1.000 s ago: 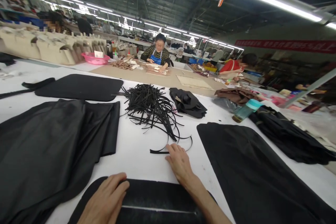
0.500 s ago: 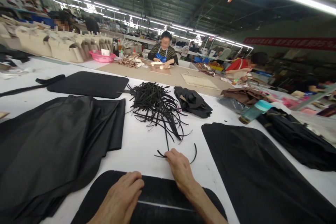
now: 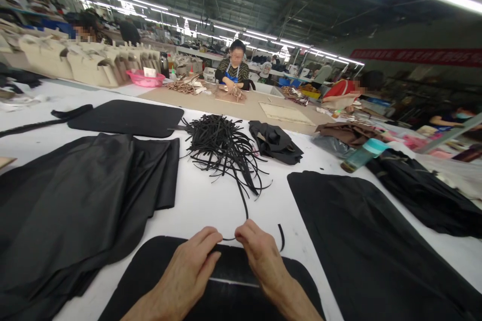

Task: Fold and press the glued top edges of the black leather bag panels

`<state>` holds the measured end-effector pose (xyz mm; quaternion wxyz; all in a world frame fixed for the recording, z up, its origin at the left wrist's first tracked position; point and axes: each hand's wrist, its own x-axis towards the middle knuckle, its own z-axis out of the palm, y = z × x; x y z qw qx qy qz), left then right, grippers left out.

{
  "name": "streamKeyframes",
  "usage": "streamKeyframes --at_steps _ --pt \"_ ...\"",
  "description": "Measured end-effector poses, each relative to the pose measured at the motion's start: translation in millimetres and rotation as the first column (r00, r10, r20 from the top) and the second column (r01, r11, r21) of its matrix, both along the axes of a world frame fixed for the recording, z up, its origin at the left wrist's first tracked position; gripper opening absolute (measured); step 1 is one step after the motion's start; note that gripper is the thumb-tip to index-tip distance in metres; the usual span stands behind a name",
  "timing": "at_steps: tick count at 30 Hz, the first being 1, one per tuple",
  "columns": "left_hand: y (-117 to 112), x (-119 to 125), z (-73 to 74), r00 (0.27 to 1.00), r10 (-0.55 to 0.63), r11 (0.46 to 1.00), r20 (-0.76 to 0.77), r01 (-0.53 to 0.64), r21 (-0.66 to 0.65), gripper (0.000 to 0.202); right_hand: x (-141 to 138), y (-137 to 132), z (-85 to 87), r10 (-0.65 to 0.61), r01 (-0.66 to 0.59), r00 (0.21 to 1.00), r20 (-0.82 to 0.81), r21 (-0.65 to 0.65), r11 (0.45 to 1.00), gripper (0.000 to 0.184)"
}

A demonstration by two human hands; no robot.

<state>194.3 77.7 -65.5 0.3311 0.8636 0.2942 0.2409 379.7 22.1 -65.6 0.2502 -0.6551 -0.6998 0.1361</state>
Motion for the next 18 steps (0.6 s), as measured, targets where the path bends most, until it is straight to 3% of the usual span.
streamKeyframes --at_steps 4,6,10,14,18 --pt "-8.8 -2.0 -3.8 0.999 -0.031 0.999 0.039 0.032 -0.02 0.027 -14.2 -18.4 10.8 0.117 -0.123 0.987 -0.108 -0.048 0.991 0.021" --pt "-14.4 -5.1 -4.9 0.998 -0.042 0.996 0.046 0.045 -0.078 0.02 -19.3 -26.6 13.3 0.129 -0.139 0.981 -0.142 -0.06 0.989 0.022" --pt "-22.9 -18.8 -2.0 0.998 -0.06 0.969 0.005 0.059 -0.24 0.026 -16.4 -41.7 11.9 0.098 -0.117 0.985 -0.14 -0.135 0.984 0.019" --pt "-25.2 -49.1 -4.0 0.99 0.066 0.917 -0.123 -0.108 -0.384 0.036 5.5 -66.7 5.1 -0.01 -0.025 0.992 -0.124 -0.278 0.96 0.018" --pt "-25.2 -82.3 -14.4 0.952 0.112 0.796 -0.285 -0.258 -0.547 0.044 31.7 -100.3 -8.6 -0.211 0.14 0.969 -0.126 -0.423 0.895 0.015"
